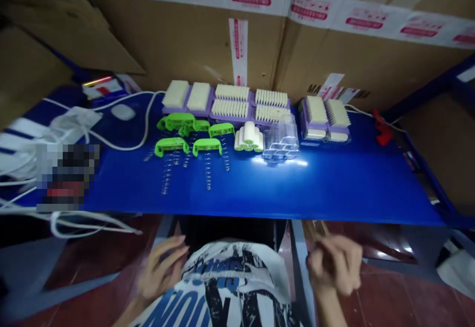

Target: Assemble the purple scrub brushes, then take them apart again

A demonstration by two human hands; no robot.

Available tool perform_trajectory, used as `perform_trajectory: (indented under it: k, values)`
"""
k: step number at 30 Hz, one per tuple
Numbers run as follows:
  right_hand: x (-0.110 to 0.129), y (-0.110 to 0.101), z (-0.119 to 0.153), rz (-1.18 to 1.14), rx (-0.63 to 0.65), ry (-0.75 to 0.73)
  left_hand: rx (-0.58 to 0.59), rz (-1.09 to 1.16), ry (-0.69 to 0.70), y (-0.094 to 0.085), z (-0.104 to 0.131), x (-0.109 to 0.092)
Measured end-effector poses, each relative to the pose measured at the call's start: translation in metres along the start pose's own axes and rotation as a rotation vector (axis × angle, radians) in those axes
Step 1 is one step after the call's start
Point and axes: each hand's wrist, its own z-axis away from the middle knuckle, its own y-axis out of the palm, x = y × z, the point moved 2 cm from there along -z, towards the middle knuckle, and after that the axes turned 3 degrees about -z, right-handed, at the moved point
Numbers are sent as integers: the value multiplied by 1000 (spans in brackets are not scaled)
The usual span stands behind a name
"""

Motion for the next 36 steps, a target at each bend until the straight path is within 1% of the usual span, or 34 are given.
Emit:
perform_trajectory:
  k: [1, 3, 4, 6, 7, 8, 9, 11, 13, 15, 17, 19, 21, 23, 26, 28, 29, 31, 32, 33, 34, 35, 36]
  values:
    - [7, 9, -32, 28, 20, -23, -164, 66, 177, 4, -26, -12]
    - [25, 33, -108, 66, -13, -139, -270, 84, 397, 11, -86, -36]
    - [35, 47, -148, 62, -19, -194, -314, 81, 417, 11, -117, -46]
    - [55, 84, -216, 119, 103, -269, -426, 142, 332, 6, -177, -60]
    - [63, 103, -242, 196, 165, -280, -481, 185, 291, 3, -206, -62]
    - [70, 121, -260, 282, 200, -282, -522, 238, 279, 0, -234, -60]
    - [77, 138, -271, 356, 265, -325, -517, 285, 253, -3, -261, -54]
    - [82, 164, -277, 442, 373, -369, -491, 339, 207, -6, -313, -29]
    - [81, 179, -270, 461, 398, -371, -440, 354, 166, -10, -356, 6]
    - [75, 185, -263, 450, 415, -392, -412, 324, 125, -14, -385, 41]
    - [69, 188, -259, 430, 427, -420, -432, 270, 114, -19, -397, 68]
    - [64, 190, -261, 408, 414, -434, -469, 188, 126, -21, -395, 83]
    - [61, 194, -267, 388, 378, -425, -523, 85, 136, -18, -384, 90]
    - [59, 197, -274, 341, 341, -382, -546, -18, 152, -8, -372, 91]
    - [61, 192, -283, 212, 239, -305, -501, -102, 209, 7, -358, 88]
    - [65, 179, -285, 123, 109, -326, -467, -98, 254, 13, -352, 83]
    - [69, 170, -284, 79, 24, -369, -457, -79, 269, 14, -350, 80]
    - [81, 150, -274, -58, -160, -508, -439, -16, 289, 17, -345, 70]
    - [89, 140, -264, -150, -231, -583, -425, 16, 303, 18, -343, 63]
    - [98, 130, -252, -267, -274, -666, -408, 41, 326, 19, -341, 56]
    - [109, 122, -237, -387, -243, -743, -392, 52, 360, 20, -338, 49]
    - [119, 115, -222, -489, -214, -784, -379, 48, 403, 20, -335, 41]
    - [130, 110, -206, -574, -145, -828, -373, 29, 444, 20, -332, 35]
